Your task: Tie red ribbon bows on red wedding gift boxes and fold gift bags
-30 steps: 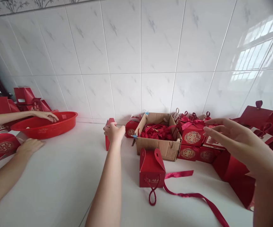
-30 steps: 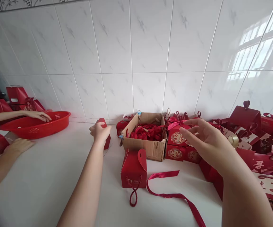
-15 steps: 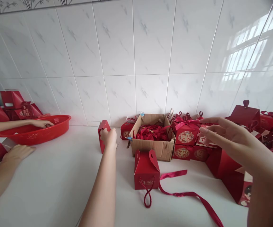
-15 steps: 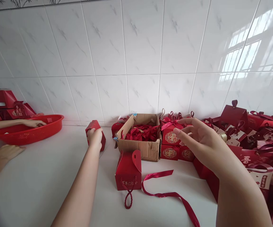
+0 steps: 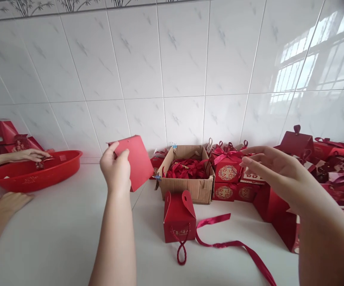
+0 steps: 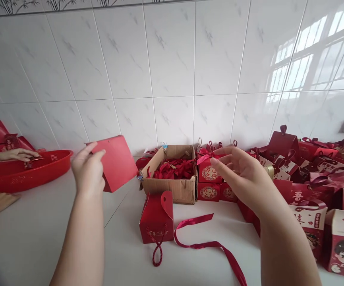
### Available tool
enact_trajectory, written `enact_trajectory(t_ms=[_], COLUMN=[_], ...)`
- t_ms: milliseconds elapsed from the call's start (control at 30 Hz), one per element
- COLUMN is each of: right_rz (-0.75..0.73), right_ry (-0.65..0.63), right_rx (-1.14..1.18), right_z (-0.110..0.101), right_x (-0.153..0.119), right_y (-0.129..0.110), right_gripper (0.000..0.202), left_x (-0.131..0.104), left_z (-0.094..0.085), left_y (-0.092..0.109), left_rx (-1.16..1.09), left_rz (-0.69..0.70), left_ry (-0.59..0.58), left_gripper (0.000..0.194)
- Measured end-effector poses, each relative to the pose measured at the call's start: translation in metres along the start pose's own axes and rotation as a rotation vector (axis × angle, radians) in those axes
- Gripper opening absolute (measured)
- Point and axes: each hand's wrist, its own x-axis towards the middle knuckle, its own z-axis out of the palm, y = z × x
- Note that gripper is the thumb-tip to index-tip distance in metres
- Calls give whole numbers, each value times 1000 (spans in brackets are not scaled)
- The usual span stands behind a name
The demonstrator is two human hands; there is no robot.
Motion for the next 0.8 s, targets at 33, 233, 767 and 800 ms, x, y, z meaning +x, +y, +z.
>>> enact_trajectory(t_ms=[33,233,767,800], right_rz=[0,-149,-252,-244], right_ry=[33,141,-231,-203], right_rx=[3,91,575,599], right_z=[1,12,31,33], right_x=[-1,-4,-14,-14], right_y=[-3,-10,-25,-28], right_gripper=[45,33,46,41], left_x=[-5,-37,-96,-98], left_z=[2,15,40,41], left_y=[14,70,103,103], left_rx=[-26,-322,-183,-182], left_rz=[3,106,30,28], left_ry=[19,-32,-546,-558], left_gripper=[50,31,44,44])
